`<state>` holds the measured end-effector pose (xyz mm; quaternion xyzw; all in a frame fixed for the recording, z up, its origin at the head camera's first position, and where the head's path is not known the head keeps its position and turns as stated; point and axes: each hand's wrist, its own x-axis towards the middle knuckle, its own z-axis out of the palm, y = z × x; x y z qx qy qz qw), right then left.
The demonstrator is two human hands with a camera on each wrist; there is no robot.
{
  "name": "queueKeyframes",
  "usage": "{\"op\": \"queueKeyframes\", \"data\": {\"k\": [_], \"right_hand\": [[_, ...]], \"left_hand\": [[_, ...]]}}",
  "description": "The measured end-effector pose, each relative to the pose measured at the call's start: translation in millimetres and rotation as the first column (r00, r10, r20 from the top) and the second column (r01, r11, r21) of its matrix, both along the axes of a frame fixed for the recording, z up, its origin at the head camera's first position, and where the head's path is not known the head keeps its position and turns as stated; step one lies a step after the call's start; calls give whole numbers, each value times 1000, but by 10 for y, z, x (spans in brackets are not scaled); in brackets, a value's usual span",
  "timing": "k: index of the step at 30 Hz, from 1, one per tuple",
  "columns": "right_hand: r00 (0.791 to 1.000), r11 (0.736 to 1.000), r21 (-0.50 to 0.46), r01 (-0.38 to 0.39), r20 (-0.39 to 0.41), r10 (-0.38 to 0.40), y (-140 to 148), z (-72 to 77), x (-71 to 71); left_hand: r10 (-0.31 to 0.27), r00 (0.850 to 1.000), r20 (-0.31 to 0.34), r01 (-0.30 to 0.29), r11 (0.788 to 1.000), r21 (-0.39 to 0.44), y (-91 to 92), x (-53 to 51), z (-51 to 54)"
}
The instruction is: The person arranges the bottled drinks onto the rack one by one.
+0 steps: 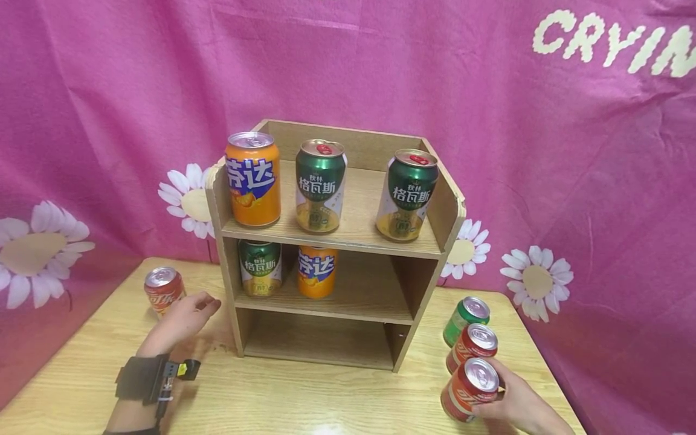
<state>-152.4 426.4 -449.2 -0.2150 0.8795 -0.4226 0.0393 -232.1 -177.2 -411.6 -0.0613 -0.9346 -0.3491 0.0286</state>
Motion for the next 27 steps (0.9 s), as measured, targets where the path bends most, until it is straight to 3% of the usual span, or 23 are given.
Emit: {"op": "queueKeyframes", "data": {"k": [6, 9, 15, 19, 25, 27], "right_hand": [[997, 997, -10, -71, 39, 71, -80, 1, -23], [989, 987, -72, -144, 36, 147, -138, -42, -52], [973, 951, -217, -219, 21, 229, -208, -187, -129], [946, 895, -330, -299, 18, 323, -285, -270, -178], [876, 794, -435, -425, 24, 482, -373, -345, -249], [866, 779, -452, -434, 27, 499, -396, -352, -253]], "left_hand": [[7, 1000, 12, -7, 1000, -2, -9, -5, -33], [2, 1000, 9, -2, 1000, -11, -14, -17, -45], [3, 1000, -1, -3, 1000, -14, -21, -33, -84], [0, 1000, -12, 0, 1000, -22, -17, -37, -99], [5, 1000, 0, -5, 1000, -26, 4, -41, -98], [4, 1000, 4, -4, 1000, -27, 11, -44, -98]]}}
